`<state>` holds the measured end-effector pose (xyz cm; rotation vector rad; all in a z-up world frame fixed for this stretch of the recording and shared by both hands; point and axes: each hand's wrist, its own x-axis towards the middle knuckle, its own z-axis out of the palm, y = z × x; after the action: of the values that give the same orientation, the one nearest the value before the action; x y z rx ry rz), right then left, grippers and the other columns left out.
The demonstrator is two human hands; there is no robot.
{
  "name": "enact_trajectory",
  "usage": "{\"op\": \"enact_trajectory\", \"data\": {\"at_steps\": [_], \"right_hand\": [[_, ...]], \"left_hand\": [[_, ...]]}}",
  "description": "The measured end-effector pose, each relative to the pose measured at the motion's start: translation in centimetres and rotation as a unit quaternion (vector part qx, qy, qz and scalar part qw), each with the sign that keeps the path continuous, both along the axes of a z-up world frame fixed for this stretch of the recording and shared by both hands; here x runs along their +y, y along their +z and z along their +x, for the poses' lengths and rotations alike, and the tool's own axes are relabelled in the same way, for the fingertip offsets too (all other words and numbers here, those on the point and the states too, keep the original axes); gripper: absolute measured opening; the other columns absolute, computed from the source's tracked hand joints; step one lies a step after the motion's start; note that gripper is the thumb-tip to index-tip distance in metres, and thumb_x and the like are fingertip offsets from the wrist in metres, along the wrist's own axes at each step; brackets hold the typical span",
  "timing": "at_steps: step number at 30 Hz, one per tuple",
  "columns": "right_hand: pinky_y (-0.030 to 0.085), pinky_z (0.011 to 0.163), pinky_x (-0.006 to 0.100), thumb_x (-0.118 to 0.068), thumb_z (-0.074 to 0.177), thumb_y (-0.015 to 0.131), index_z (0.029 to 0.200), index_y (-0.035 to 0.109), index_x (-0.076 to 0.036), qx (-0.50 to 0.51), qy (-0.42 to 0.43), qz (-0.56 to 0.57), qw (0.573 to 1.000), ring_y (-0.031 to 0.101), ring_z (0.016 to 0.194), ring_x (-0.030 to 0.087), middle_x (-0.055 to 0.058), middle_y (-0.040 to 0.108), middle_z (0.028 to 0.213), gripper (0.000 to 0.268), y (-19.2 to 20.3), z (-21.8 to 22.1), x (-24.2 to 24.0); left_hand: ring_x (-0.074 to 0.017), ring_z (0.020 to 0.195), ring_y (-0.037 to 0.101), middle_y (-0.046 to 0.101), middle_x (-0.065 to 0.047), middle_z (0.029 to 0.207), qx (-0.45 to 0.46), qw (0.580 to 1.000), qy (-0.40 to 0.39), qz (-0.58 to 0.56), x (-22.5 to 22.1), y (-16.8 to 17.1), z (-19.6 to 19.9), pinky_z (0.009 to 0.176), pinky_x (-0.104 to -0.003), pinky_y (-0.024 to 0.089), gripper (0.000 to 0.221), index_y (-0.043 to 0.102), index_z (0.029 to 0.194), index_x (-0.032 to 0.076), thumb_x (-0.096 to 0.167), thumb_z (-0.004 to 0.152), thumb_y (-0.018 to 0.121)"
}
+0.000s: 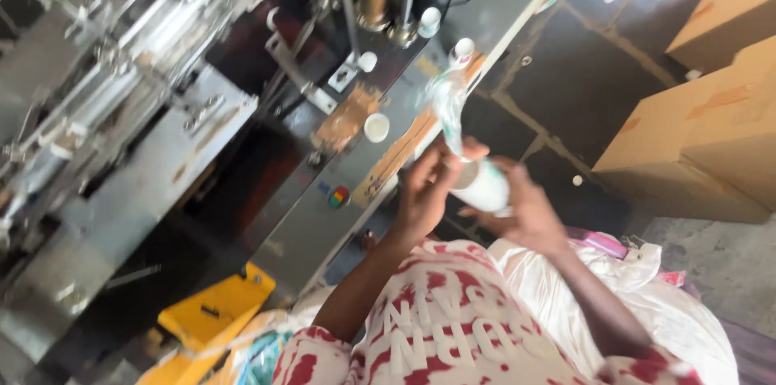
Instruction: The recorder is seen organizing and handling paper cup components, including stacks of paper cups and flat paper cup blanks, near a manufacturing machine.
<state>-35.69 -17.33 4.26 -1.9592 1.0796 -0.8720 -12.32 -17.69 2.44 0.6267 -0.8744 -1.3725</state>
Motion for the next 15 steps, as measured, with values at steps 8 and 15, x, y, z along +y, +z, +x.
{"op": "enact_trajectory", "data": {"at_steps": [8,15], "right_hand": [[0.054,0.096,0.040,-0.021,0.094,0.074,0.140,0.055,-0.005,0.413,-0.271,-0.155,0.856,0.063,0.109,0.028,0.015,0.061,0.125,0.052,3.6,-16.3,-3.8],[0.054,0.105,0.032,-0.011,0.110,0.067,0.137,0.056,-0.006,0.161,-0.216,-0.221,0.937,0.059,0.118,0.020,0.013,0.060,0.130,0.029,7.5,-15.8,-12.4]], "left_hand": [[-0.0364,0.114,0.060,0.054,-0.018,0.144,-0.751,0.659,0.000,-0.025,-9.3,-12.4,5.1,0.093,-0.050,0.046,0.083,0.040,0.153,0.012,0.025,0.082,0.080],[-0.0387,0.118,0.061,0.064,-0.018,0.125,-0.677,0.720,0.137,-0.070,-8.7,-29.2,10.8,0.097,-0.045,0.051,0.077,0.052,0.149,0.017,0.015,0.078,0.081]]}}
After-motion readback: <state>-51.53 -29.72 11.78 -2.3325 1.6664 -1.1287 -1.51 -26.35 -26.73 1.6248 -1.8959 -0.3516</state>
